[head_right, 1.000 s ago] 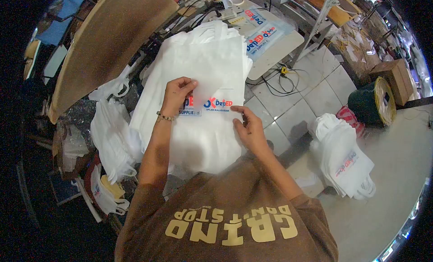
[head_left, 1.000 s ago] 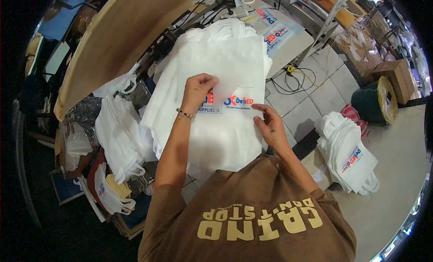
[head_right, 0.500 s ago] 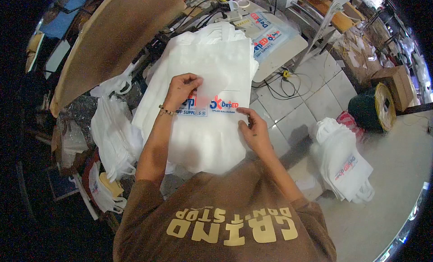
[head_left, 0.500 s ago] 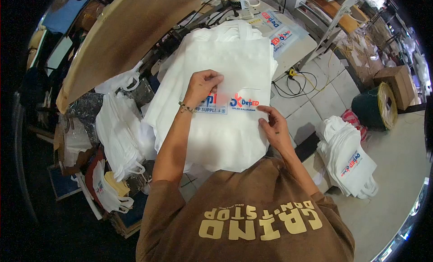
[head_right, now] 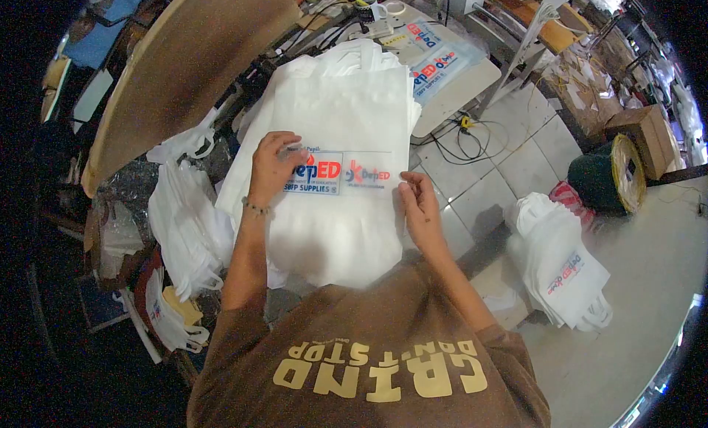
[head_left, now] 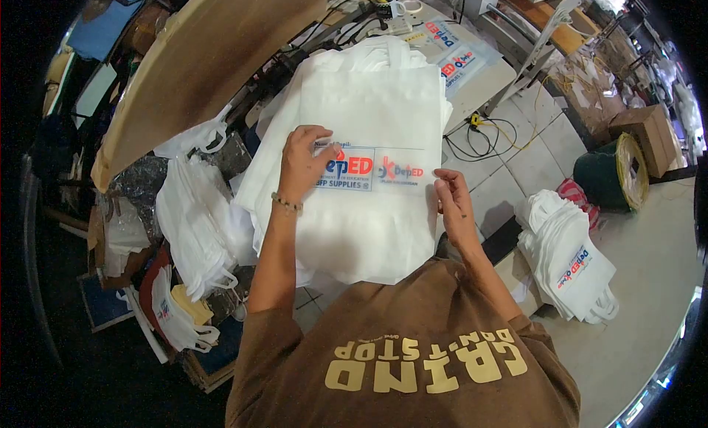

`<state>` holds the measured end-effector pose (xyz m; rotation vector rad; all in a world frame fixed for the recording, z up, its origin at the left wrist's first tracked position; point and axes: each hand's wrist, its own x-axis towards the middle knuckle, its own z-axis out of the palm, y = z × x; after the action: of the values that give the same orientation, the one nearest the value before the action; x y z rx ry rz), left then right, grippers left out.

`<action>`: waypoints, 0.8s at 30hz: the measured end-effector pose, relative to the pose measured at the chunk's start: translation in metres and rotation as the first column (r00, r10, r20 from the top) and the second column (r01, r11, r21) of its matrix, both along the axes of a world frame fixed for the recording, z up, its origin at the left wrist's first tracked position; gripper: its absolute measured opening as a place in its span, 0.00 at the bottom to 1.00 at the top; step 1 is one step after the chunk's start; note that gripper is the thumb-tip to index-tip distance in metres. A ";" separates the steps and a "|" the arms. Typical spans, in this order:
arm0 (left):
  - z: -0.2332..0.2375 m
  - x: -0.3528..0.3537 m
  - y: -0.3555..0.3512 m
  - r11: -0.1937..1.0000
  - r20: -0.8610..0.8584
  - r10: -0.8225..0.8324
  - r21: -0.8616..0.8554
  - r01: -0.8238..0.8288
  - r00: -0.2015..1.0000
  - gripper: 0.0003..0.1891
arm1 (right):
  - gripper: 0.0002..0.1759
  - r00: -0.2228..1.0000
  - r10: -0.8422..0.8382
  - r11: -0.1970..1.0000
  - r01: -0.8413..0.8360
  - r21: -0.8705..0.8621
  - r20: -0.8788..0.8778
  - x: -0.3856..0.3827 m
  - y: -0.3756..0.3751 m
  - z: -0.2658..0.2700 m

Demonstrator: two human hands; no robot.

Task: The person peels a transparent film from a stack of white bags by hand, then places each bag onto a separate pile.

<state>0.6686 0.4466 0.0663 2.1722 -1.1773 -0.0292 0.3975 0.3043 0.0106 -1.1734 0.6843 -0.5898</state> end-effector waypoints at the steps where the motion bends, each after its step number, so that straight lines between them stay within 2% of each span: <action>1: -0.001 -0.006 0.004 1.000 -0.001 0.002 -0.001 -0.002 1.000 0.16 | 0.18 0.999 0.012 0.998 -0.015 -0.065 -0.040 0.001 0.000 0.006; 4: -0.003 -0.034 0.010 0.998 0.065 -0.046 0.050 0.043 0.997 0.20 | 0.16 0.996 0.048 0.981 -0.063 -0.182 -0.081 0.005 -0.003 0.005; 6: 0.006 -0.056 0.008 0.986 0.064 -0.130 0.108 0.123 0.989 0.28 | 0.16 0.994 0.071 0.968 -0.088 -0.236 -0.079 0.007 -0.004 0.000; 7: 0.008 -0.071 0.005 0.988 0.063 -0.124 0.105 0.117 0.990 0.28 | 0.15 0.999 0.034 0.982 -0.038 -0.186 -0.024 0.008 -0.004 -0.001; 8: 0.008 -0.088 0.001 0.974 0.078 -0.218 0.076 0.212 0.973 0.29 | 0.14 1.000 -0.003 0.991 0.007 -0.133 0.028 0.009 -0.004 -0.002; 9: 0.008 -0.099 -0.003 0.951 0.095 -0.309 0.051 0.306 0.946 0.31 | 0.14 1.000 0.005 0.991 -0.001 -0.133 0.029 0.009 -0.004 -0.003; 10: -0.001 -0.103 -0.007 0.953 0.095 -0.302 0.052 0.298 0.949 0.31 | 0.14 0.998 0.036 0.995 -0.031 -0.094 0.060 0.008 -0.005 -0.004; 12: -0.023 -0.106 -0.011 0.940 0.162 -0.338 0.009 0.341 0.927 0.28 | 0.14 0.993 0.066 0.997 -0.062 -0.054 0.093 0.006 -0.003 -0.005; 13: -0.022 -0.107 -0.014 0.943 0.179 -0.329 0.004 0.334 0.927 0.22 | 0.14 0.994 0.077 0.996 -0.073 -0.049 0.081 0.005 -0.004 -0.004; 14: -0.024 -0.106 -0.015 0.942 0.180 -0.331 0.001 0.337 0.926 0.22 | 0.14 0.994 0.086 0.995 -0.083 -0.046 0.069 0.004 -0.005 -0.004; 16: -0.032 -0.104 -0.014 0.941 0.284 -0.282 -0.103 0.321 0.917 0.16 | 0.14 0.994 0.069 0.997 -0.067 -0.026 0.089 0.004 -0.007 -0.013; 18: -0.037 -0.102 -0.011 0.955 0.239 -0.223 -0.141 0.261 0.945 0.13 | 0.14 0.993 0.050 0.999 -0.051 -0.002 0.110 0.004 -0.007 -0.017; 19: -0.039 -0.100 -0.009 0.965 0.191 -0.162 -0.175 0.196 0.968 0.11 | 0.14 0.999 -0.024 0.927 0.036 -0.374 0.036 0.006 -0.005 -0.009; 20: -0.039 -0.100 -0.006 0.964 0.192 -0.166 -0.174 0.200 0.967 0.11 | 0.14 0.992 -0.123 0.713 0.085 -0.696 -0.005 0.008 -0.003 0.000; 21: -0.040 -0.100 -0.003 0.970 -0.100 -0.024 -0.243 -0.001 0.995 0.09 | 0.14 0.992 -0.130 0.713 0.091 -0.695 -0.004 0.008 -0.002 0.010; 22: -0.041 -0.098 0.000 0.946 -0.389 0.101 -0.248 -0.210 0.915 0.08 | 0.13 0.987 -0.132 0.531 -0.003 -0.847 -0.086 0.008 -0.001 0.020; 23: -0.050 -0.091 0.001 0.888 -0.620 -0.013 -0.367 -0.276 0.785 0.08 | 0.13 0.974 -0.153 0.319 -0.111 -0.941 -0.167 0.009 0.001 0.026; 24: -0.058 -0.089 0.003 0.891 -0.621 -0.018 -0.366 -0.270 0.783 0.08 | 0.13 0.973 -0.160 0.321 -0.110 -0.941 -0.169 0.013 0.003 0.027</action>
<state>0.5800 0.4500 0.0082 1.6362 -0.5773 -0.3530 0.4103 0.3077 0.0371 -2.4229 0.5149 -0.9490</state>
